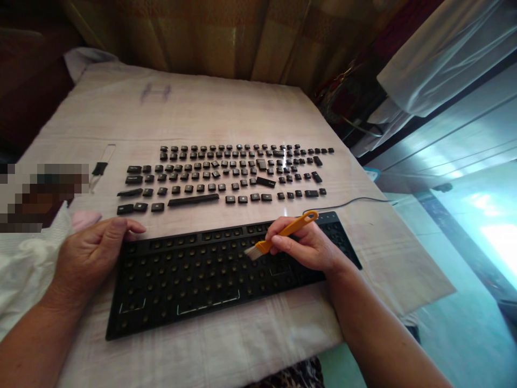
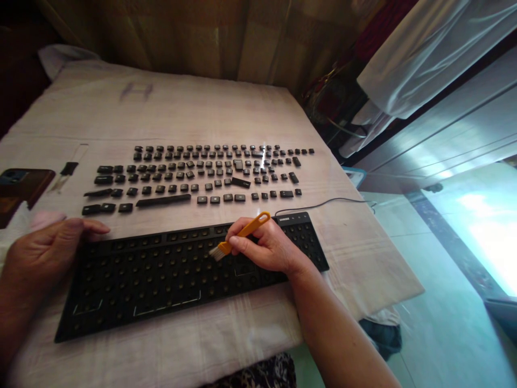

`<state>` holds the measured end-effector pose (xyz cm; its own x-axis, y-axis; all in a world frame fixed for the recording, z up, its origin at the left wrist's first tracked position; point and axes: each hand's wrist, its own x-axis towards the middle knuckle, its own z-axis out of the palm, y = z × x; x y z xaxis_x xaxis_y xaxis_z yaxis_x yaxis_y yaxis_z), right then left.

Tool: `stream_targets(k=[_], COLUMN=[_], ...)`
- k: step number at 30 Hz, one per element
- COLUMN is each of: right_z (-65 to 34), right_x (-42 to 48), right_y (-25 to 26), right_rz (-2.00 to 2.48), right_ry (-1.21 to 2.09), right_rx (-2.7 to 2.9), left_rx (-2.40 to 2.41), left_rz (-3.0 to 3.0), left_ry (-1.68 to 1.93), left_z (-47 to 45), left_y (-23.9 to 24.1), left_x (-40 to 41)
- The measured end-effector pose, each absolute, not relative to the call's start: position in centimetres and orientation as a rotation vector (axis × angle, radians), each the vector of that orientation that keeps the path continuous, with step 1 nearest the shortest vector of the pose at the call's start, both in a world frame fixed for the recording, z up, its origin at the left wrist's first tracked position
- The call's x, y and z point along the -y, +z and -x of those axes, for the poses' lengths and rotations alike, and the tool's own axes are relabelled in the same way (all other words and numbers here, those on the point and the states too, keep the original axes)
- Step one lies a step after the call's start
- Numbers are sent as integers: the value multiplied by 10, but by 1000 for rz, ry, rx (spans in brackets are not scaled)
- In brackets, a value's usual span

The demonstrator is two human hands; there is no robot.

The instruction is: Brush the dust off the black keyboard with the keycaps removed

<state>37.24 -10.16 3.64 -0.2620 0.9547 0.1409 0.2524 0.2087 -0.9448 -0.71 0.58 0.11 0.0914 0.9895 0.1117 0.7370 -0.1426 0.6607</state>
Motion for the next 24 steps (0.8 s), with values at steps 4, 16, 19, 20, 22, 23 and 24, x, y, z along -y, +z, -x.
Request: stream_targets(k=[4, 16, 19, 20, 22, 23, 24], right_z=[-374, -374, -373, -373, -372, -372, -372], right_x=[101, 100, 101, 102, 102, 102, 102], right_y=[39, 35, 35, 35, 35, 36, 36], right_rz=[1142, 1207, 1191, 1184, 1161, 1154, 1152], right_ry=[1093, 1002, 1037, 1058, 1094, 1104, 1104], right_rx=[1596, 1786, 1762, 1739, 1678, 1648, 1620], left_rx=[-1688, -1710, -1707, -1708, -1709, -1707, -1707], left_rz=[-1951, -1960, -1960, -1960, -1959, -1958, -1956], left_ry=[763, 755, 756, 759, 768, 771, 775], left_z=[10, 7, 5, 5, 4, 4, 4], left_y=[-2, 2, 4, 4, 4, 4, 3], left_x=[-7, -6, -6, -5, -5, -5, -5])
